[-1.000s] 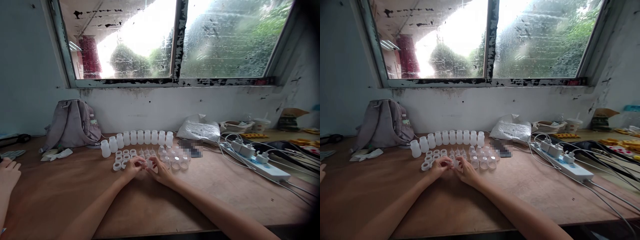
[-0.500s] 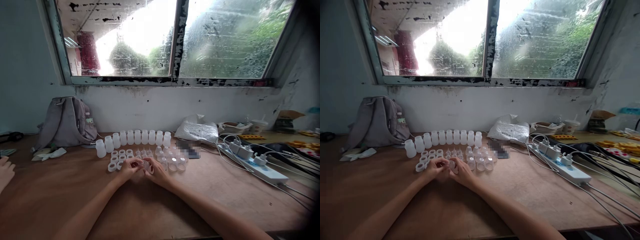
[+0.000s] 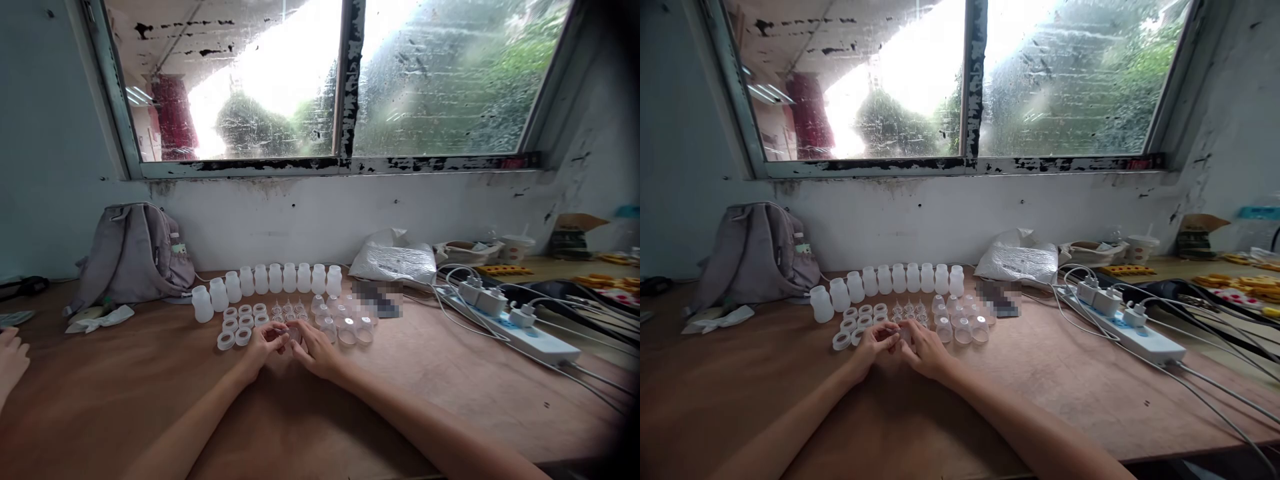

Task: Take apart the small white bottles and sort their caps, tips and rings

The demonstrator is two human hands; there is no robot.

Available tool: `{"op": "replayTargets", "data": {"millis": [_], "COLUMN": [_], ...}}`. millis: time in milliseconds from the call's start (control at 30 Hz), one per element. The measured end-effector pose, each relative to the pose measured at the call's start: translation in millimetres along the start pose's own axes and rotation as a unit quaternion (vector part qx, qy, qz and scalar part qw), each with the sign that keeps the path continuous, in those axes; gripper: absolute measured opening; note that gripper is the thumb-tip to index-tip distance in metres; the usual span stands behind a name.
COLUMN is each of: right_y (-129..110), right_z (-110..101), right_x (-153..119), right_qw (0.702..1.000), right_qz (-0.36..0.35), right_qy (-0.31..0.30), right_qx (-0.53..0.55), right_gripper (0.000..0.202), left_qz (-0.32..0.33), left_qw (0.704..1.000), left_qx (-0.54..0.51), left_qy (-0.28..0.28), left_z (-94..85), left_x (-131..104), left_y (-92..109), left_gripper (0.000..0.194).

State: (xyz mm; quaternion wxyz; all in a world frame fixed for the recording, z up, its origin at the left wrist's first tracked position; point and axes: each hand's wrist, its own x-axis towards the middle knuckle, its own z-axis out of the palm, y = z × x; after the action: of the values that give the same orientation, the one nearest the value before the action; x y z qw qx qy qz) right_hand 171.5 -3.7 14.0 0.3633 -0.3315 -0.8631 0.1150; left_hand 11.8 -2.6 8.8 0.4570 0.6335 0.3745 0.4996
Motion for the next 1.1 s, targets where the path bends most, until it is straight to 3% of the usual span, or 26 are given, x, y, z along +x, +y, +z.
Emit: {"op": "replayTargets", "data": {"millis": [167,267,367,433,600,733,867,967,1100], "right_y": [-9,-12,-6,2,20,27,36,46,58], "right_z": [-2,-1,-2,-4,-7,-7,-6,-1,11], "right_x": [6,14,16,12,-2,-2,4,5,1], "right_qw": [1.0,0.997,0.986,0.98,0.982,0.979,0.976,0.968,0.944], "right_qz": [0.015,0.071,0.154,0.176,0.153,0.156,0.155,0.157,0.217], "right_qy": [-0.006,0.014,0.021,0.006,-0.03,-0.049,-0.066,-0.093,-0.094], "right_qx": [-0.02,0.01,0.067,0.091,0.104,0.122,0.141,0.17,0.228], "right_gripper": [0.023,0.02,0.02,0.018,0.026,0.027,0.027,0.03,0.037], "left_qz": [0.017,0.039,0.065,0.077,0.058,0.005,-0.021,-0.01,0.036], "left_qw": [0.997,0.991,0.981,0.974,0.927,0.896,0.886,0.886,0.882], "left_qx": [0.073,0.118,0.157,0.195,0.366,0.441,0.45,0.452,0.461], "left_qy": [0.015,0.043,0.095,0.088,0.053,-0.057,-0.108,-0.108,-0.094], "left_z": [2.3,-4.7,-23.7,-39.9,-67.6,-68.4,-60.3,-56.5,-58.0], "left_x": [-5,0,22,46,113,144,152,150,146], "left_y": [9,24,38,40,12,-10,-18,-22,-27], "left_gripper": [0.021,0.021,0.024,0.027,0.029,0.018,0.016,0.017,0.026]}}
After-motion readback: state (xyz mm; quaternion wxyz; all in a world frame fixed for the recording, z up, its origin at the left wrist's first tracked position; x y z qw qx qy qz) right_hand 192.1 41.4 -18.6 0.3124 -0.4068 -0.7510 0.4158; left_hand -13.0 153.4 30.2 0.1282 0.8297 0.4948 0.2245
